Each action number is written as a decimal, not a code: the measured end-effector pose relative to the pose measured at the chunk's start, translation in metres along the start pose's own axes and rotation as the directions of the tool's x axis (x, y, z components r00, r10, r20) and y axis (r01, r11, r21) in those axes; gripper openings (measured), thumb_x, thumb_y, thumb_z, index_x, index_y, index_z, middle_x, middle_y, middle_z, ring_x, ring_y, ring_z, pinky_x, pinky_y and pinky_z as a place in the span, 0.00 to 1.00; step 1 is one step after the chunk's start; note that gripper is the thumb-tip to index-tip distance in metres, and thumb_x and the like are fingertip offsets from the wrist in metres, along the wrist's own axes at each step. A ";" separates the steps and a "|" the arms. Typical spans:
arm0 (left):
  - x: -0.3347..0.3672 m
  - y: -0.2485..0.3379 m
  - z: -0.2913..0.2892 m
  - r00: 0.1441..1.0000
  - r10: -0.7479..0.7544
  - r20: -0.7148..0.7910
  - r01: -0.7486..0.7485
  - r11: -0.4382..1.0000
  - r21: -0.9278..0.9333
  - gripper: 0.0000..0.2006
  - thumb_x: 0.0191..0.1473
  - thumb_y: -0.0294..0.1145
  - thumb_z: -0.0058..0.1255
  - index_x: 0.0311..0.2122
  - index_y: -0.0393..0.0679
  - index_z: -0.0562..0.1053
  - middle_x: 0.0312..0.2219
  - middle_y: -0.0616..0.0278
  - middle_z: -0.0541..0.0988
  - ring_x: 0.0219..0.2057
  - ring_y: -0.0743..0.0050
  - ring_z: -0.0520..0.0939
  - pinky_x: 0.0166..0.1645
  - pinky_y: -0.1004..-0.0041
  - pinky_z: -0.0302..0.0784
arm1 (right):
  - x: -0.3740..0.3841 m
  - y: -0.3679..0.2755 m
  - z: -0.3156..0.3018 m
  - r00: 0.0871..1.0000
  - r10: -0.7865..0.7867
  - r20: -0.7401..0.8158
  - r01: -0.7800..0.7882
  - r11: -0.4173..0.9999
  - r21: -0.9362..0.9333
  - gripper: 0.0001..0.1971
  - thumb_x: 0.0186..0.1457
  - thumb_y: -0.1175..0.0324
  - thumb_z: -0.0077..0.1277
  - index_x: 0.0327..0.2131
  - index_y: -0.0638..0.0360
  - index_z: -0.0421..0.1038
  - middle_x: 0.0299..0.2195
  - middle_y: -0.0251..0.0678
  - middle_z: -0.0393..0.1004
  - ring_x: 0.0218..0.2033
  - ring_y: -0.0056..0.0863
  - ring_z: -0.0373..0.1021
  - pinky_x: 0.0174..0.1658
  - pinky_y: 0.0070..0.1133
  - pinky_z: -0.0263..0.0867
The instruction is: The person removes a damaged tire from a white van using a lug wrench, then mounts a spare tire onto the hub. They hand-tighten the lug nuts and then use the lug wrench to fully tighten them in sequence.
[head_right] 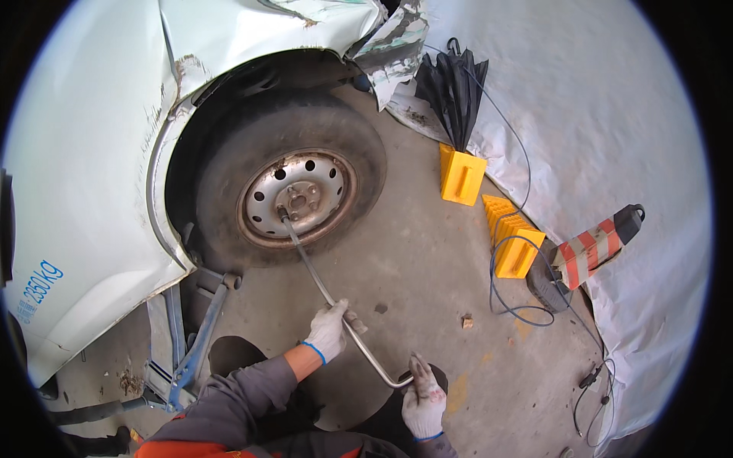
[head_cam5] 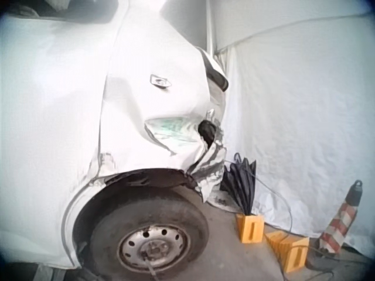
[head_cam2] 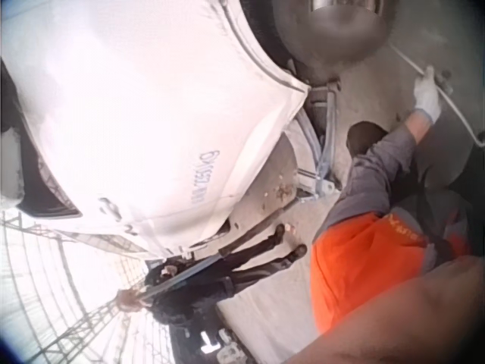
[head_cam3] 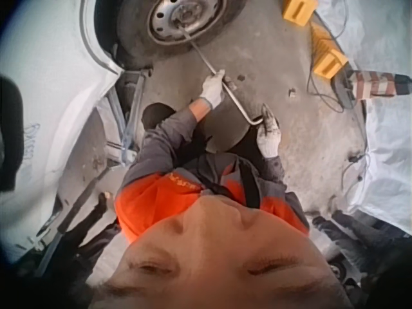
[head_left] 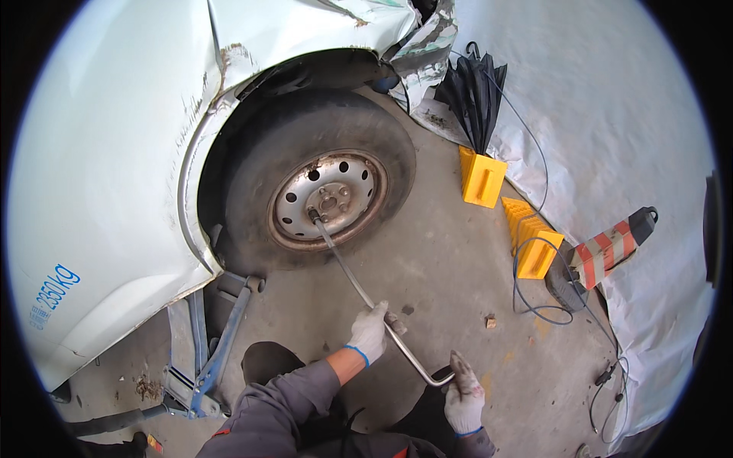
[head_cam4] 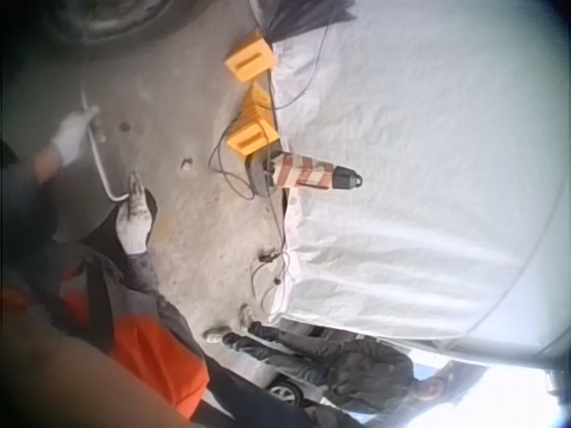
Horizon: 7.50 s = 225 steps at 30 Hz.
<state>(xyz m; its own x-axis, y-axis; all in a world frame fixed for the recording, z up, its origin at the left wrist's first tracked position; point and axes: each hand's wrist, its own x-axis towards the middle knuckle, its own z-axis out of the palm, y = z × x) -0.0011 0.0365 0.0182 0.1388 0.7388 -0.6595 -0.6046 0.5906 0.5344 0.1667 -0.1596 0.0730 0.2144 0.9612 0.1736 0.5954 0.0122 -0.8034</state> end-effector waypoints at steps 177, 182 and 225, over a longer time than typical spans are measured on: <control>-0.035 -0.042 0.012 0.850 -0.221 0.478 0.157 0.973 0.172 0.11 0.61 0.36 0.55 0.33 0.37 0.75 0.28 0.52 0.80 0.36 0.54 0.84 0.46 0.59 0.80 | -0.020 -0.025 -0.010 0.985 0.142 0.095 -0.171 0.851 0.496 0.20 0.60 0.76 0.42 0.54 0.69 0.71 0.28 0.39 0.80 0.32 0.23 0.76 0.37 0.21 0.72; -0.029 -0.041 0.025 0.896 -0.273 0.350 0.225 0.959 0.172 0.11 0.61 0.34 0.54 0.31 0.37 0.75 0.27 0.53 0.79 0.33 0.53 0.83 0.44 0.57 0.81 | -0.052 0.025 0.015 0.928 -0.092 0.361 0.026 0.983 0.184 0.17 0.56 0.77 0.48 0.50 0.62 0.74 0.32 0.44 0.81 0.31 0.36 0.78 0.36 0.23 0.72; 0.013 -0.012 0.018 0.930 0.000 0.367 -0.017 0.999 0.044 0.12 0.60 0.34 0.51 0.39 0.34 0.73 0.23 0.60 0.74 0.27 0.59 0.80 0.37 0.61 0.79 | 0.018 -0.025 -0.019 0.979 0.128 -0.156 -0.110 0.986 0.122 0.21 0.58 0.80 0.42 0.56 0.64 0.71 0.34 0.41 0.81 0.30 0.34 0.77 0.35 0.23 0.74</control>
<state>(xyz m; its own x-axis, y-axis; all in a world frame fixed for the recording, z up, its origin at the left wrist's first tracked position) 0.0221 0.0452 0.0127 0.4175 0.8062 -0.4193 -0.5719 0.5917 0.5682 0.1708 -0.1484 0.1069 0.4073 0.8998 0.1561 0.4693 -0.0596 -0.8810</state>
